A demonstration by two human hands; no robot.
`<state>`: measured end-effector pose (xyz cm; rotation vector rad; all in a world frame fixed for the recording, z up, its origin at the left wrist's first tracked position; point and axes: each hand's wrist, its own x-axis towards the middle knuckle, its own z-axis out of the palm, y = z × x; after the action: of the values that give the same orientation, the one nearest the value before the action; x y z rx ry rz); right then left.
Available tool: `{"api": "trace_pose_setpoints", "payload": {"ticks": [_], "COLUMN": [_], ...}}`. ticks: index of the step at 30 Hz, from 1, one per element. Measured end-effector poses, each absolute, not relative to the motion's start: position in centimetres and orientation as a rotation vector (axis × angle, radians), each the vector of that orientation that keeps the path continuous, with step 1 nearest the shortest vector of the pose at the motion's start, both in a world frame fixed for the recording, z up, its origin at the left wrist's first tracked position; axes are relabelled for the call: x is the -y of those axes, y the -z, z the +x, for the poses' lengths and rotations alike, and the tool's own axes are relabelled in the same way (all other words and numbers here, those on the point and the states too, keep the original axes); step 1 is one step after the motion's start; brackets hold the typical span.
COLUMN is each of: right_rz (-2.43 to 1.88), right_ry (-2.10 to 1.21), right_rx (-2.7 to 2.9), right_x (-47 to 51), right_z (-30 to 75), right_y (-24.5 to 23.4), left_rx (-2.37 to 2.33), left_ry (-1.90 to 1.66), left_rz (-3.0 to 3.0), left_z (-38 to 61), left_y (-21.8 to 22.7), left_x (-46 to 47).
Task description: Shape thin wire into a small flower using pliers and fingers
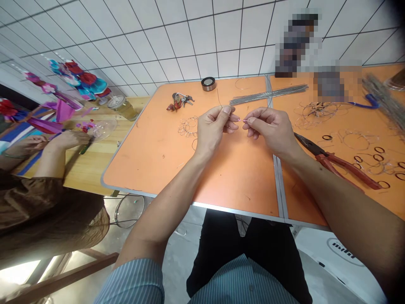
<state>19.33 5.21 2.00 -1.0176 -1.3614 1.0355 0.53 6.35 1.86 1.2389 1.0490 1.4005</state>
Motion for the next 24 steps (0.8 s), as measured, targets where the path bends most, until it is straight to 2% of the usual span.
{"api": "trace_pose_setpoints", "payload": {"ticks": [24], "right_rz": [-1.038], "right_ry": [-1.026], "right_rx": [1.373], "right_x": [-5.09], "right_z": [19.39], "right_y": [-2.25], "left_rx": [-1.124], "left_ry": [-1.349], "left_rz": [1.252], "left_z": [0.7], "left_y": [-2.38], "left_x": [-6.06]}}
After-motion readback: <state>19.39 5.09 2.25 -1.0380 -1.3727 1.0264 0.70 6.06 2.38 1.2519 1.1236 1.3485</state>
